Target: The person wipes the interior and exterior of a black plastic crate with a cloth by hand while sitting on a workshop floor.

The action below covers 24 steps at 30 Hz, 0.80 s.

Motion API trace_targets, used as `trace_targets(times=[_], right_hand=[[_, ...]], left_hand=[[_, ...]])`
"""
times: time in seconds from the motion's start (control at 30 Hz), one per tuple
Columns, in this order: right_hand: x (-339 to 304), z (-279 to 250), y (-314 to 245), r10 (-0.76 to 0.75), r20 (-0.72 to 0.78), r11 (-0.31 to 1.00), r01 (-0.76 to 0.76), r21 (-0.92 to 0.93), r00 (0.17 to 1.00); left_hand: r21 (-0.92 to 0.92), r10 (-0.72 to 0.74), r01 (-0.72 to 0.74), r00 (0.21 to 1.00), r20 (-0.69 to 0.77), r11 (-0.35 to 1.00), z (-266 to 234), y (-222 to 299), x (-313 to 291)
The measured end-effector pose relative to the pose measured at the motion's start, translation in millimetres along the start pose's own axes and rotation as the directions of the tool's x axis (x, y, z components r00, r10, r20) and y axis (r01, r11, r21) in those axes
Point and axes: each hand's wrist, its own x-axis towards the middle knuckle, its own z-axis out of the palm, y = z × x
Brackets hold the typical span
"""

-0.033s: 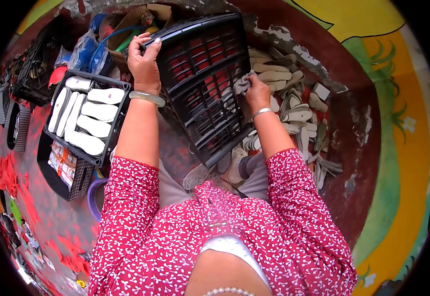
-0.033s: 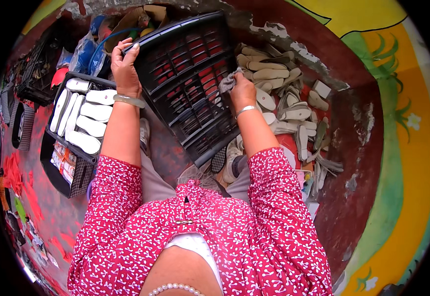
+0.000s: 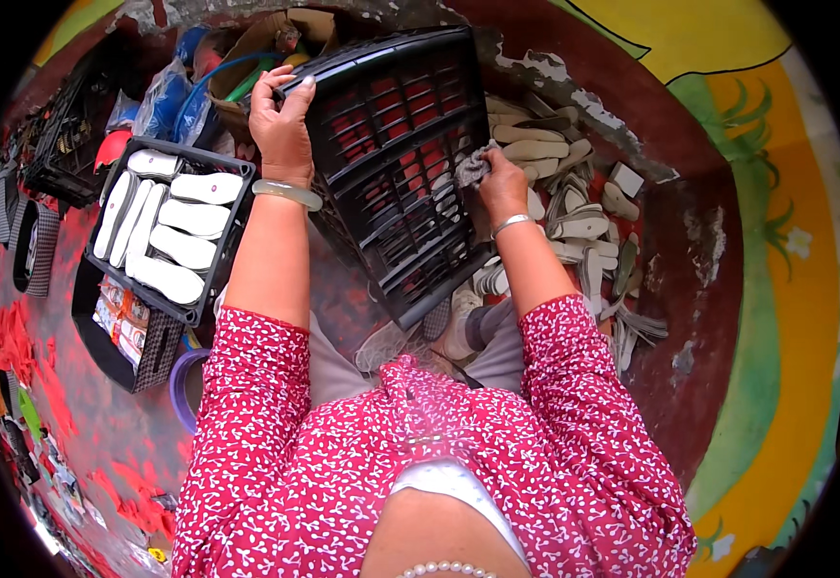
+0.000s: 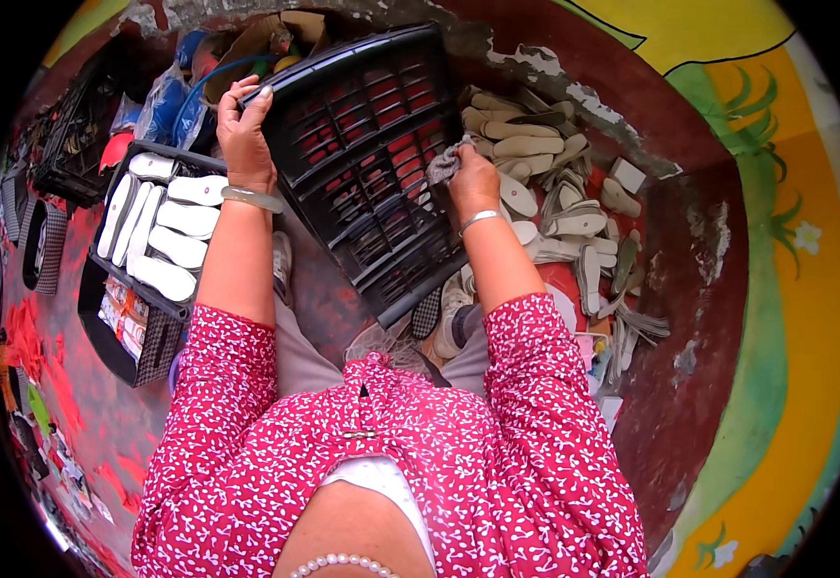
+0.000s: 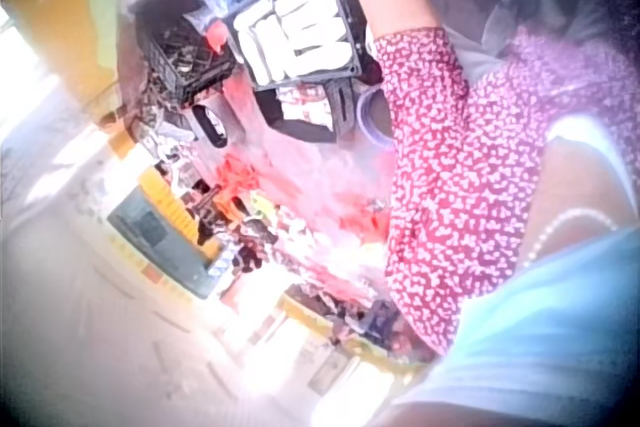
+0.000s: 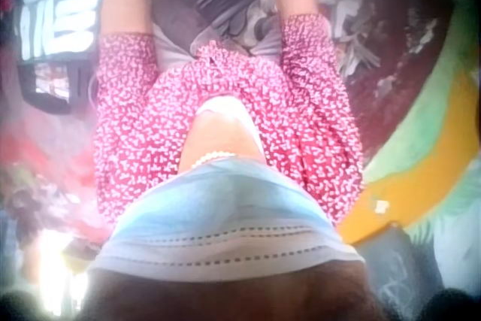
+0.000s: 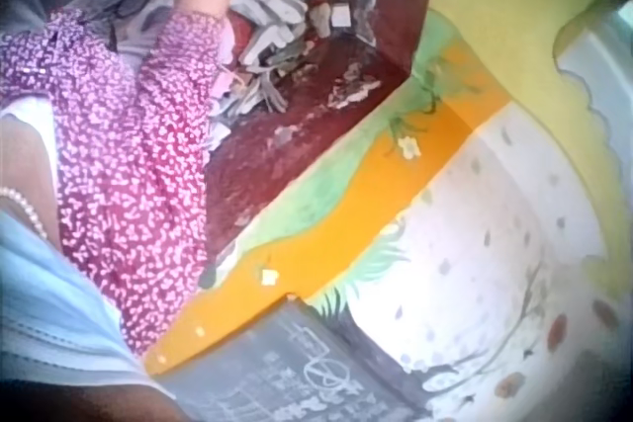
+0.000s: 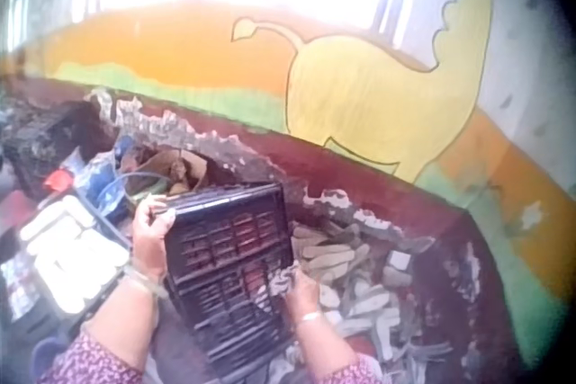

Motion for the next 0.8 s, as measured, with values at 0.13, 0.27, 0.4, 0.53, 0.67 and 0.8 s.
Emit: trace_targets(times=[0.13, 0.27, 0.4, 0.53, 0.67, 0.8], right_hand=[[53, -21, 12, -0.057, -0.022, 0.961, 0.060, 0.270, 0.998], [81, -49, -38, -0.114, -0.312, 0.880, 0.242, 0.408, 0.943], [114, -39, -60, -0.312, -0.449, 0.844, 0.461, 0.274, 0.837], [110, -19, -54, -0.239, -0.339, 0.908, 0.334, 0.255, 0.910], [79, -12, -49, -0.190, -0.273, 0.965, 0.231, 0.124, 0.943], [58, -7, -34, -0.244, -0.270, 0.958, 0.275, 0.083, 0.932]], left_hand=[[-0.048, 0.047, -0.045, 0.998, 0.046, 0.998, 9, 5, 20], [0.039, 0.027, -0.029, 0.997, 0.072, 0.999, -2, 6, 13], [0.019, 0.007, -0.009, 0.997, 0.083, 1.000, 6, 9, 8], [-0.056, 0.001, 0.004, 0.995, 0.101, 0.998, 2, 4, 11], [-0.046, -0.001, 0.004, 0.998, 0.069, 0.999, 2, 6, 8], [-0.029, 0.015, -0.014, 0.999, 0.043, 0.999, 3, 3, 6]])
